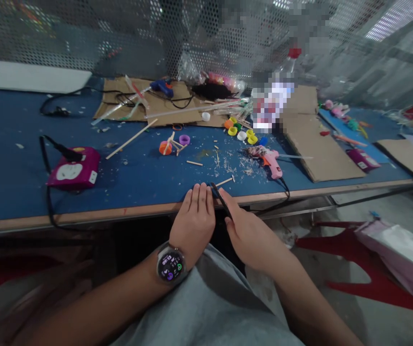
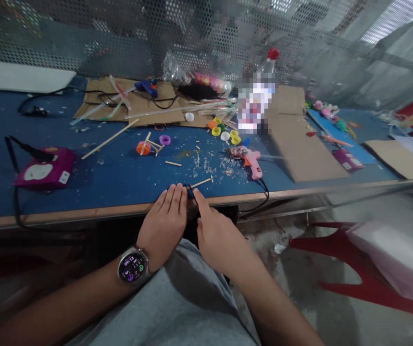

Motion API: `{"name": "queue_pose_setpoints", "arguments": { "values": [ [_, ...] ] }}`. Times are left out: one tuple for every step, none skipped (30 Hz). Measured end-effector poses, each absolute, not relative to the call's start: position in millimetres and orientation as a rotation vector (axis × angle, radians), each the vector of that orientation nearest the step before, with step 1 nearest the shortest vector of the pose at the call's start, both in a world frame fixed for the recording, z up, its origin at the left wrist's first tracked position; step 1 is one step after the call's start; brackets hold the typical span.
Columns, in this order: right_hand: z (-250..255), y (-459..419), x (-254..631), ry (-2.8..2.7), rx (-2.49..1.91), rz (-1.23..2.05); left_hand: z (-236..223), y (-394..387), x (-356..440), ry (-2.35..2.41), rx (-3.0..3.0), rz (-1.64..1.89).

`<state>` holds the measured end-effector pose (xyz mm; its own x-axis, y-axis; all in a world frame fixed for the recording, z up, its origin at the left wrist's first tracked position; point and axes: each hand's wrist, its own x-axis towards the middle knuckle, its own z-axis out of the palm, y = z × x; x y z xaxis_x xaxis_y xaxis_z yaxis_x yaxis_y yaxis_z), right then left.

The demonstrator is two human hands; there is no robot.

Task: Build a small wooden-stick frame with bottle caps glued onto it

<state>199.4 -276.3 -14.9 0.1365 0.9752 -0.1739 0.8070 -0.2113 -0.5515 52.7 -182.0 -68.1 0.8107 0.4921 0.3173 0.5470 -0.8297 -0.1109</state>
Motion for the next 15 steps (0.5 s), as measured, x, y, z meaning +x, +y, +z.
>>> {"name": "queue_pose_setpoints", "arguments": {
  "values": [
    [-15.3,-279.0,199.4,-1.729,-2.096,0.723,-67.7,-182.1,52.7,-0.807,-2.797,-0.413],
    [-15.1,-280.9,199.3,-1.730,-2.100,0.721,-67.4,-182.2,52.7,-0.805,-2.794,-0.417],
    [-14.4,-281.9,199.4,-1.731,-2.106,0.723,-67.1,-182.3,52.6,-0.805,-2.792,-0.420],
    [-13.2,-281.8,199.4,-1.732,-2.115,0.730,-66.8,-182.5,52.7,-0.805,-2.789,-0.424],
    [-11.6,-280.8,199.6,-1.735,-2.123,0.738,-66.4,-182.8,52.7,-0.807,-2.787,-0.427],
    [-9.9,-279.0,199.7,-1.738,-2.132,0.745,-66.1,-183.2,52.8,-0.811,-2.784,-0.429],
    [-8.2,-276.4,200.0,-1.741,-2.138,0.751,-65.7,-183.5,52.9,-0.816,-2.782,-0.430],
    [-6.8,-273.2,200.2,-1.743,-2.141,0.754,-65.4,-183.9,53.0,-0.821,-2.781,-0.429],
    [-5.8,-269.6,200.5,-1.744,-2.141,0.753,-65.2,-184.2,53.1,-0.829,-2.781,-0.426],
    [-5.2,-265.8,200.8,-1.743,-2.138,0.749,-64.9,-184.4,53.2,-0.836,-2.781,-0.424],
    [-5.0,-262.2,201.1,-1.743,-2.132,0.742,-64.7,-184.6,53.3,-0.840,-2.783,-0.421],
    [-5.2,-258.9,201.5,-1.745,-2.125,0.737,-64.5,-184.7,53.3,-0.842,-2.785,-0.418],
    [-5.7,-256.5,201.9,-1.748,-2.115,0.733,-64.2,-184.7,53.2,-0.842,-2.788,-0.416],
    [-6.1,-255.1,202.3,-1.750,-2.106,0.732,-63.8,-184.6,53.2,-0.841,-2.790,-0.413],
    [-6.6,-254.9,202.6,-1.749,-2.100,0.734,-63.3,-184.5,53.2,-0.839,-2.793,-0.410]
  ]
}}
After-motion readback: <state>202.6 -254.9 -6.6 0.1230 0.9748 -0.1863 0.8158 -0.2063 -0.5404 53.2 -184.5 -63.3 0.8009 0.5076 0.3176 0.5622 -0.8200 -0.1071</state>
